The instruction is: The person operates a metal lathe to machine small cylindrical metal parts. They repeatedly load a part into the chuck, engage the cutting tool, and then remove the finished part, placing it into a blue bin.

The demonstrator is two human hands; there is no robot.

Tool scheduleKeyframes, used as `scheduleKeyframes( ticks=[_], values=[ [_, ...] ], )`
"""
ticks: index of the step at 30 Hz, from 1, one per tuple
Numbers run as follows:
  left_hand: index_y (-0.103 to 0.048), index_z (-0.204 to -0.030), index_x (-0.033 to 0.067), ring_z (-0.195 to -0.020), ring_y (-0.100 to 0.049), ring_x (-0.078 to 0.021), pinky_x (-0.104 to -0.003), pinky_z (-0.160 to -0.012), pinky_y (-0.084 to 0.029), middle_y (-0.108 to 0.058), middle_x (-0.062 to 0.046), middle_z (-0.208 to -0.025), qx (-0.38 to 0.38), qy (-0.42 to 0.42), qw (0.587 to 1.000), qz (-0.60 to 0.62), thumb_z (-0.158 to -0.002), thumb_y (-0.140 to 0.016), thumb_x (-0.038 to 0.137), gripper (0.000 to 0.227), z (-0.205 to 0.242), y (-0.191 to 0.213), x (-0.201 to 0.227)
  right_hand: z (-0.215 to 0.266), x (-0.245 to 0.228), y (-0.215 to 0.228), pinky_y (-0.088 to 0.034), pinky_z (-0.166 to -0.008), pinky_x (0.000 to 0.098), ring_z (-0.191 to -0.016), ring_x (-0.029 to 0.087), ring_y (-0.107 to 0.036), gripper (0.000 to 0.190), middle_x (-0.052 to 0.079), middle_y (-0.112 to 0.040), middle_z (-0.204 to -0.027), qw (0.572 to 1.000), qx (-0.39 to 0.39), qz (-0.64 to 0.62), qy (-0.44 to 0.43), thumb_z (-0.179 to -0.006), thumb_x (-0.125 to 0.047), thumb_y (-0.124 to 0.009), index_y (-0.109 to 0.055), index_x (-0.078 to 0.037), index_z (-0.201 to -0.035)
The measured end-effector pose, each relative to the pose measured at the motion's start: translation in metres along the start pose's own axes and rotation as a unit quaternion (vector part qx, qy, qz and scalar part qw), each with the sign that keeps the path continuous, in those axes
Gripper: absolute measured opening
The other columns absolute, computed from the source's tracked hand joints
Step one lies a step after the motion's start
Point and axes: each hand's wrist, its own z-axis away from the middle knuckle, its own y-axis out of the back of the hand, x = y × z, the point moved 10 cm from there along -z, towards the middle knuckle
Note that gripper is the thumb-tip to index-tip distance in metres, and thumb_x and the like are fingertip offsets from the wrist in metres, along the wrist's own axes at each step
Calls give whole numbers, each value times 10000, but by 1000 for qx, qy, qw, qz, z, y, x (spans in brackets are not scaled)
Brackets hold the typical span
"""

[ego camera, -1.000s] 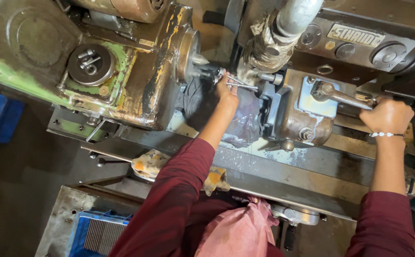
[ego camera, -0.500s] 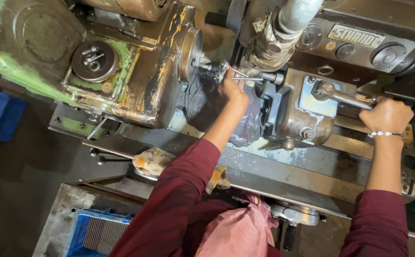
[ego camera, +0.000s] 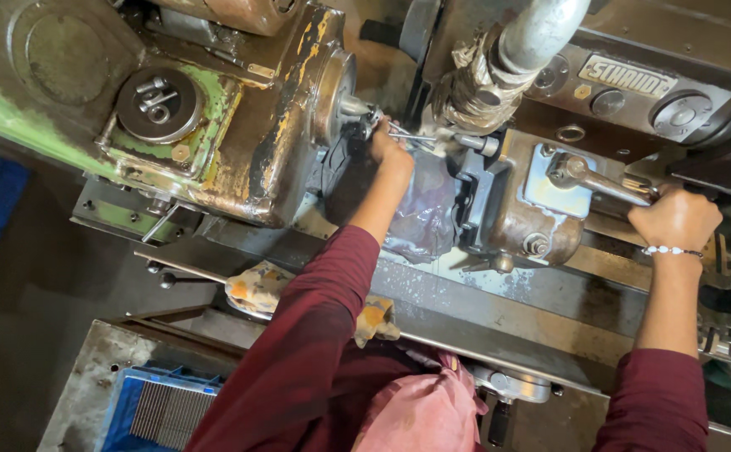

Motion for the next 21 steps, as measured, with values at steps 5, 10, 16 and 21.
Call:
scheduleKeyframes(
  ticks=[5, 10, 16, 21],
  values=[
    [-712, -1017, 228, -892, -615, -132, -327, -743, -471, -673, 58, -1014, -56, 62, 996, -11, -967, -719, 276, 70, 7, -7, -6, -2, 1, 2, -571, -756, 431, -714, 365, -704, 203, 187, -708, -741, 1000, -1, -10, 1, -754, -263, -695, -788, -132, -878],
    [-738, -1112, 276, -1061, -580, -208, -411, -874, -546, -610, 52, -1199, -62, 124, 990, 30, -959, -653, 218, 184, 14, -10, -7, -6, -5, 9, -589, -737, 446, -749, 399, -727, 253, 233, -727, -764, 997, -60, 33, -26, -725, -299, -742, -790, -59, -792],
    [-730, -1133, 272, -1083, -555, -209, -430, -904, -526, -584, 36, -1210, -62, 136, 988, 40, -978, -629, 198, 199, 15, -18, -5, 48, -25, 29, -587, -709, 466, -750, 414, -734, 302, 247, -736, -811, 989, -84, 30, -114, -775, -327, -779, -784, -25, -765],
    [-751, -1124, 288, -1060, -550, -196, -429, -912, -532, -588, 33, -1184, -52, 145, 987, 35, -962, -631, 175, 231, 20, -16, -4, 49, -30, 46, -571, -725, 462, -780, 393, -719, 205, 204, -733, -788, 996, -22, -5, -83, -837, -277, -756, -784, -76, -865]
  ],
)
